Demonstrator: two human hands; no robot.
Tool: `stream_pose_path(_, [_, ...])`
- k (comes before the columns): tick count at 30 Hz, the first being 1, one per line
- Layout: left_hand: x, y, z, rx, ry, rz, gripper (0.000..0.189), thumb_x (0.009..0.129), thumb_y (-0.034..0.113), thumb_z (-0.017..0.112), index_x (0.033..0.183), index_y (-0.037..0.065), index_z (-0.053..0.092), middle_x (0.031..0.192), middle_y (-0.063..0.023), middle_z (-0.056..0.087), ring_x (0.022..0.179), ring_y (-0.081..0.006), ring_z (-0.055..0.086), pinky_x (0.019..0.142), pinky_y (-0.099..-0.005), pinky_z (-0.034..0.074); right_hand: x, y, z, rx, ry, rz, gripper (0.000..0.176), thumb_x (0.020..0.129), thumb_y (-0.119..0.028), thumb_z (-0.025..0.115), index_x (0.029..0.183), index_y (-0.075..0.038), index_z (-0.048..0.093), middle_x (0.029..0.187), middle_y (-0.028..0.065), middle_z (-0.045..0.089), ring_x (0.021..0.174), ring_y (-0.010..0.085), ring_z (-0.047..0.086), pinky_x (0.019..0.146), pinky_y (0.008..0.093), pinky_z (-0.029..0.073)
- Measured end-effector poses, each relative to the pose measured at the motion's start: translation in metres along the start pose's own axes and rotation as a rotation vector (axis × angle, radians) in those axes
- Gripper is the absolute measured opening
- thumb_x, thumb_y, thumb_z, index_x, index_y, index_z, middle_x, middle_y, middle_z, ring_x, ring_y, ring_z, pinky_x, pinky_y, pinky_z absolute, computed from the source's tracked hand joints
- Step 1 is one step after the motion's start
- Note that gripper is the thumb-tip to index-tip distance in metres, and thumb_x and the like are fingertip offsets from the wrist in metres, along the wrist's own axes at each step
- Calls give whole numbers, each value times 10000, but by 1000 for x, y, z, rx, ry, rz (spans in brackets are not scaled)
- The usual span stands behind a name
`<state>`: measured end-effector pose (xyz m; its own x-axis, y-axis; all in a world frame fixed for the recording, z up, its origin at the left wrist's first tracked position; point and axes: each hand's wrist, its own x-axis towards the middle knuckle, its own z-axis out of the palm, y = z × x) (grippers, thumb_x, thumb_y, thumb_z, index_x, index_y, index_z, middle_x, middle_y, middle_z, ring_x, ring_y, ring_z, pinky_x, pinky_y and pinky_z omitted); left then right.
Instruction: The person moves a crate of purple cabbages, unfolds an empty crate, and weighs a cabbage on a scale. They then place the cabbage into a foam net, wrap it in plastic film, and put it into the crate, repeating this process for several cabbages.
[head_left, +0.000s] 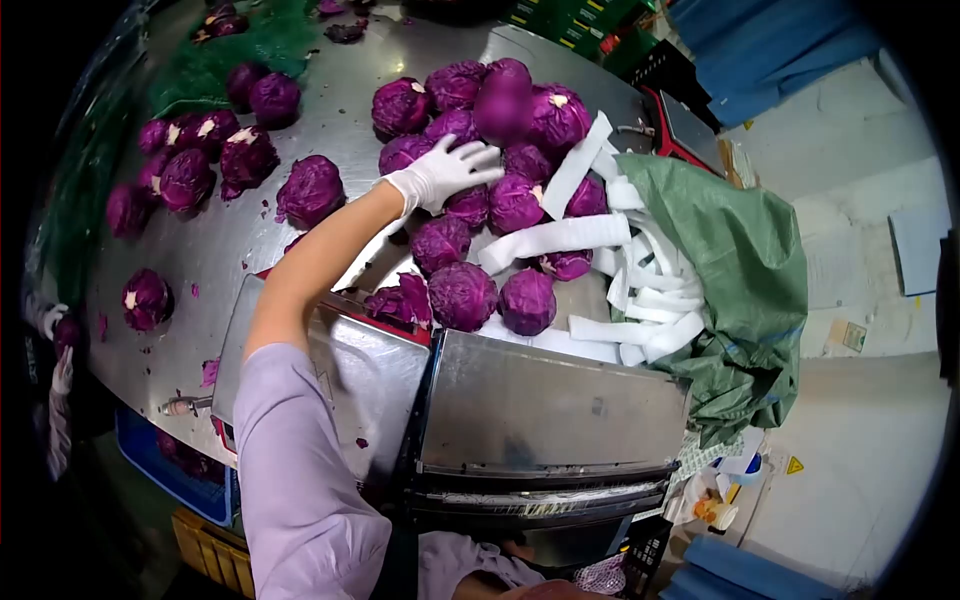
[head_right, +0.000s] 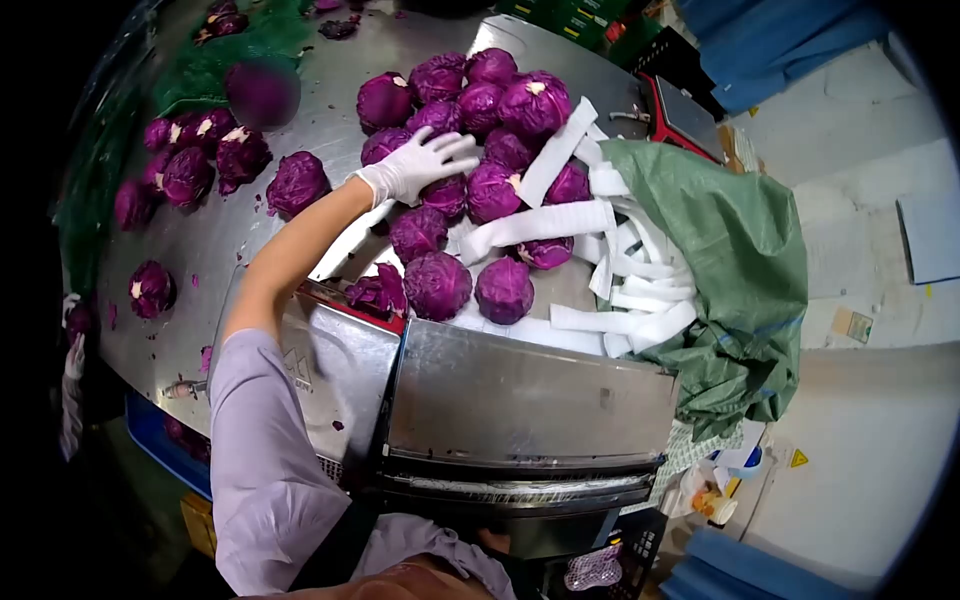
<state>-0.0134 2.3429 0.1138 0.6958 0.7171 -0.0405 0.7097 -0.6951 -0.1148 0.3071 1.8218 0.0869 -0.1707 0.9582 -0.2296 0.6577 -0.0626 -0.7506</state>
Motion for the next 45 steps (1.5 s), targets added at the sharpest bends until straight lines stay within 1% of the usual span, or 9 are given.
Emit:
stream_pose_path(12, [5, 14, 13, 214, -17, -15, 796, 547, 166, 709, 1286, 141, 416, 1049, -101, 535, 902, -235, 543, 691, -331, 439, -8, 0, 4, 19, 35, -38, 140, 749, -180, 698, 834, -89, 637, 611, 88, 601, 526, 168, 595, 523, 258, 478])
stream_pose_path(16, [-9, 9, -15, 17, -117, -79, 960, 497, 173, 760, 1344, 166, 309, 1182, -107, 479, 1046, -273, 492, 829, -397, 401, -11, 4, 3, 28, 37, -45, 138, 748, -182, 698, 833, -90, 639, 617, 91, 604, 530, 174, 598, 526, 263, 481])
stream_pose_path(21, [-77, -28, -32, 74, -120, -817, 1160, 385, 385, 847, 1362, 209, 248, 1407, -113, 239, 1283, -278, 276, 943, -593, 289, -14, 6, 1, 40, 32, -37, 137, 747, -184, 699, 831, -91, 642, 624, 95, 607, 535, 183, 601, 530, 268, 486])
stream_pose_path(24, [-141, -62, 4, -264, -198, -1161, 1024, 422, 402, 829, 1307, 166, 371, 1316, -128, 399, 1191, -292, 415, 921, -466, 388, -13, 7, 1, 45, 27, -36, 137, 746, -185, 699, 830, -92, 644, 628, 97, 609, 538, 188, 603, 533, 272, 488])
stream_pose_path(27, [-180, -81, 20, -453, -86, -1250, 879, 507, 419, 784, 1248, 75, 460, 1155, -143, 554, 1038, -282, 552, 904, -327, 430, -14, 8, 3, 49, 17, -42, 136, 745, -186, 699, 829, -93, 646, 632, 99, 611, 541, 192, 605, 535, 275, 491])
stream_pose_path(31, [-255, -95, 87, -1222, 759, -1425, 941, 535, 374, 808, 1277, -34, 400, 1173, -188, 523, 1000, -238, 558, 874, -317, 439, -17, 11, 9, 55, 8, -57, 135, 745, -188, 699, 828, -95, 648, 638, 102, 614, 545, 199, 607, 539, 280, 494])
stream_pose_path(35, [-293, -60, 33, -1583, 875, -1291, 811, 603, 337, 787, 1253, 2, 437, 1109, -144, 547, 937, -218, 567, 778, -374, 478, -22, 13, 10, 70, -30, -83, 134, 744, -190, 699, 826, -96, 651, 643, 105, 617, 549, 205, 610, 542, 284, 498])
stream_pose_path(42, [-322, 50, -102, -1743, 289, -723, 631, 731, 277, 654, 1250, -2, 430, 1142, -126, 526, 1035, -208, 527, 943, -307, 387, 41, -83, -97, 81, -320, -287, 90, 747, -139, 685, 786, -64, 656, 670, 101, 620, 545, 186, 603, 505, 281, 472])
stream_pose_path(45, [-311, 101, -113, -1530, 18, -726, 711, 645, 334, 719, 1220, 1, 469, 1086, -130, 562, 1019, -238, 538, 916, -320, 405, 114, -99, -155, -113, 18, -534, 95, 746, -148, 658, 787, -62, 665, 662, 99, 626, 553, 184, 603, 527, 283, 482])
